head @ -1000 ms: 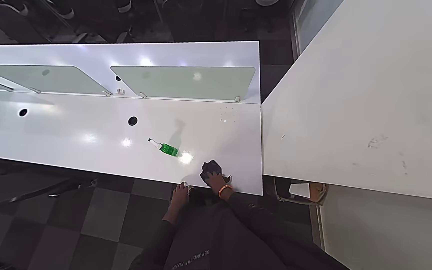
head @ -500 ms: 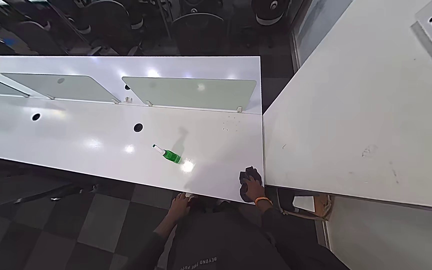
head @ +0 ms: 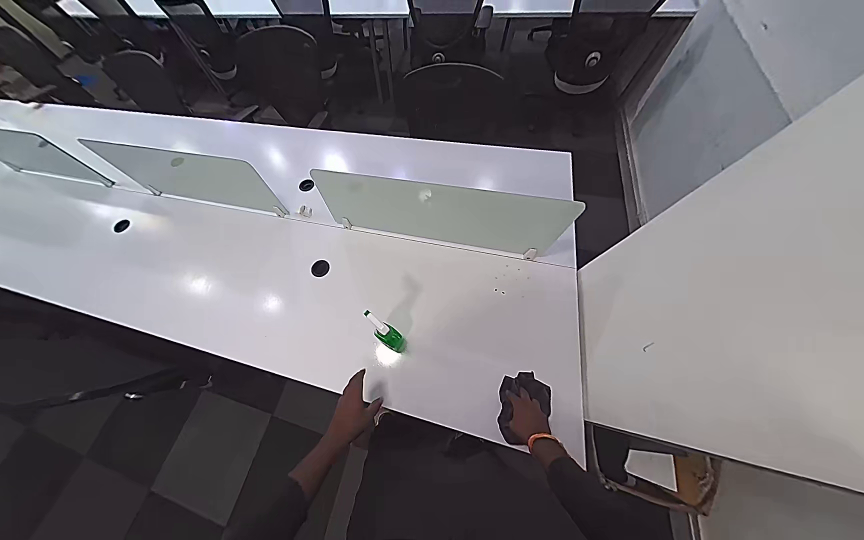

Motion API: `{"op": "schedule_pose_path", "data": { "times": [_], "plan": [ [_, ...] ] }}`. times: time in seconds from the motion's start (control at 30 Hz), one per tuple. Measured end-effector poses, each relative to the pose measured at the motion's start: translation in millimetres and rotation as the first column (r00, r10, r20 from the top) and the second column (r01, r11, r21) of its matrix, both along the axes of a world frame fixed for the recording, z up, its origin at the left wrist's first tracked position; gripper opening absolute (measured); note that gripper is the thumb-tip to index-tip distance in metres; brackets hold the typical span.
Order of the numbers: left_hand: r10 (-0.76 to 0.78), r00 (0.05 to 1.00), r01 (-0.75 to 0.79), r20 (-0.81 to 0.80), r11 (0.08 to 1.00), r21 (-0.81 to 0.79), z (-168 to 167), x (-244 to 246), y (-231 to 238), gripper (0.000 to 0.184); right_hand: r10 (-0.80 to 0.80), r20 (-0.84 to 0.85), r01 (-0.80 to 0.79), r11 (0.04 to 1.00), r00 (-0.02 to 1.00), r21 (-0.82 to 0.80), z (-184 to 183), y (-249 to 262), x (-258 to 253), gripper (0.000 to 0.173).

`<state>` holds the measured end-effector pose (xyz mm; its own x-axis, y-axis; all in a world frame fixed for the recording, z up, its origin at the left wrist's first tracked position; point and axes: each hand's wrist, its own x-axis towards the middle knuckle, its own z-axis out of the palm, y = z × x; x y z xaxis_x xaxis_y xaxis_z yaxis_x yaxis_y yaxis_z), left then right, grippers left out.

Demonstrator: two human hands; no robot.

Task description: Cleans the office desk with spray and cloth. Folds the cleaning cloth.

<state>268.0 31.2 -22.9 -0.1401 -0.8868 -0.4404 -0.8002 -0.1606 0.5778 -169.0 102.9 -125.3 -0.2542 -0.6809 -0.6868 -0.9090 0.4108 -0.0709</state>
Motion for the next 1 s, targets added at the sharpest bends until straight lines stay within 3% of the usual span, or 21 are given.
{"op": "schedule_pose_path", "data": {
  "times": [0.13,0.23,0.33,0.5,0.63,0.77,0.9,1.0],
  "plan": [
    [0.251,0.921,-0.305,-0.297,0.940,-0.151,-21,-23,-67,0.126,0.017,-0.014,-0.017,0.999,1.000,0.037,0,-20,56,0.076],
    [0.275,0.850,-0.366,-0.450,0.922,-0.128,-28,-39,-104,0.130,0.006,-0.005,-0.006,0.999,1.000,0.048,1,-30,102,0.076],
    [0.240,0.815,-0.321,-0.527,0.945,-0.066,-34,-52,-122,0.118,-0.047,-0.012,0.047,0.996,0.999,0.072,5,-39,138,0.079],
    [0.096,0.824,-0.155,-0.558,0.986,-0.059,-40,-38,-141,0.070,-0.132,-0.032,0.134,0.985,0.991,0.112,7,-47,161,0.078],
    [-0.033,0.815,-0.011,-0.578,0.997,-0.073,-41,-14,-152,0.064,-0.169,-0.032,0.172,0.978,0.985,0.121,6,-50,163,0.075],
    [-0.204,0.861,0.149,-0.466,0.977,-0.152,-47,0,-151,0.056,-0.197,-0.037,0.200,0.975,0.980,0.094,4,-49,165,0.072],
    [-0.268,0.876,0.173,-0.400,0.951,-0.257,-57,7,-151,0.041,-0.219,-0.042,0.222,0.971,0.975,0.085,1,-47,167,0.071],
    [-0.264,0.823,0.127,-0.503,0.948,-0.291,-57,14,-150,0.035,-0.220,-0.044,0.223,0.972,0.975,0.074,0,-46,167,0.072]
  ]
}}
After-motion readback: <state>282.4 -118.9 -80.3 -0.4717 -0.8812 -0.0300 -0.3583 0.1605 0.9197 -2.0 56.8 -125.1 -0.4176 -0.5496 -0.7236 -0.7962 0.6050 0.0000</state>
